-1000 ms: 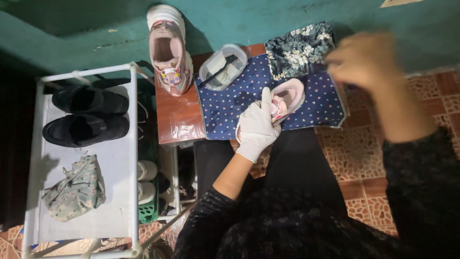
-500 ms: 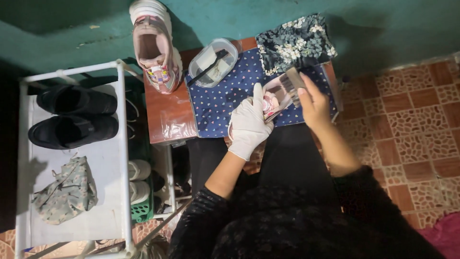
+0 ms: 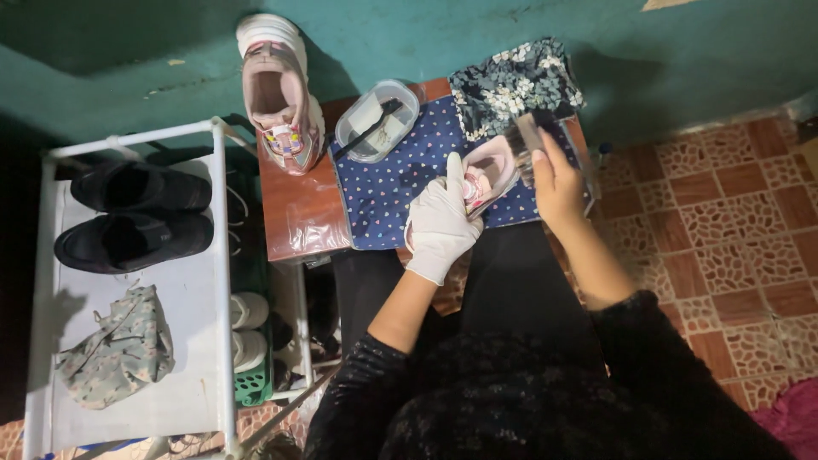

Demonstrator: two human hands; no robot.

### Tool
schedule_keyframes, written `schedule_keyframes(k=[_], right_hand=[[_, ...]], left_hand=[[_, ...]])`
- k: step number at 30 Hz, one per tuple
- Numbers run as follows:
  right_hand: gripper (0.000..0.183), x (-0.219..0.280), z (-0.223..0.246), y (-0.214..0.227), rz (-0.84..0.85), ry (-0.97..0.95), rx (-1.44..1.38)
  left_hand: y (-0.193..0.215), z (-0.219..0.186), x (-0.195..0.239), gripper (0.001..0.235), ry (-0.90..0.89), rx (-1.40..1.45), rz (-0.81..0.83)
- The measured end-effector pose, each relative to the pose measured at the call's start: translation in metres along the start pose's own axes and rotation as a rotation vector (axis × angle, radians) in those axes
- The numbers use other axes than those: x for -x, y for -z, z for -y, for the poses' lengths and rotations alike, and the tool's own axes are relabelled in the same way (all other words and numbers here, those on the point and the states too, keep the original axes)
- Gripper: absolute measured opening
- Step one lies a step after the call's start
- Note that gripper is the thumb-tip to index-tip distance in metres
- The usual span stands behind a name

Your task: Applying a white substance, likely paint or dye, to the midsole of a sneaker using a small brush to restore its color.

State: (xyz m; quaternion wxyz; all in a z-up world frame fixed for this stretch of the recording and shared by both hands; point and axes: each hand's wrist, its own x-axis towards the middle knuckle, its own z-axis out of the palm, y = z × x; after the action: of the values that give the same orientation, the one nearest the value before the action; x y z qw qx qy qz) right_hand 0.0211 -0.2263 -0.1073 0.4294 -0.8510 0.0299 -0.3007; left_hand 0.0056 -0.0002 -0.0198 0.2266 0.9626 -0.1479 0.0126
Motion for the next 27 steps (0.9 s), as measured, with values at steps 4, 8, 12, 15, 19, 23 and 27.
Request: schedule_keyframes(k=[4,8,12,15,19,23,27], right_hand=[[0.035,-0.011,0.004,0.013,-0.057,0.049,0.189],[0.039,0.004,-0.01,0.004,0.073,-0.178,0.185],[0.037,0.011,-0.072,-0.012,0.012,-0.121,0.326],[0.037,0.001,-0.04,-0.001,-0.028,-0.085,0.252],[0.047,0.001,-0.018,-0.002,0.276,-0.472,0.272],[0.038,-0.01,-0.036,-0.008,0.07,-0.122,0.301],[0.046,-0.001,-0.023,-0.008,0.242,-0.415,0.215]], left_hand=[[0.007,-0.002,0.004,0.103,-0.018,0.027,-0.001],[0.011,-0.005,0.005,0.103,0.007,0.032,0.034],[0.01,-0.007,0.002,0.105,0.023,-0.026,0.069],[0.013,-0.008,0.002,0.104,0.022,-0.016,0.066],[0.02,-0.011,0.002,0.102,0.034,-0.008,0.083],[0.017,-0.01,0.003,0.105,0.045,-0.005,0.085],[0.027,-0.015,0.004,0.104,0.034,0.014,0.061]])
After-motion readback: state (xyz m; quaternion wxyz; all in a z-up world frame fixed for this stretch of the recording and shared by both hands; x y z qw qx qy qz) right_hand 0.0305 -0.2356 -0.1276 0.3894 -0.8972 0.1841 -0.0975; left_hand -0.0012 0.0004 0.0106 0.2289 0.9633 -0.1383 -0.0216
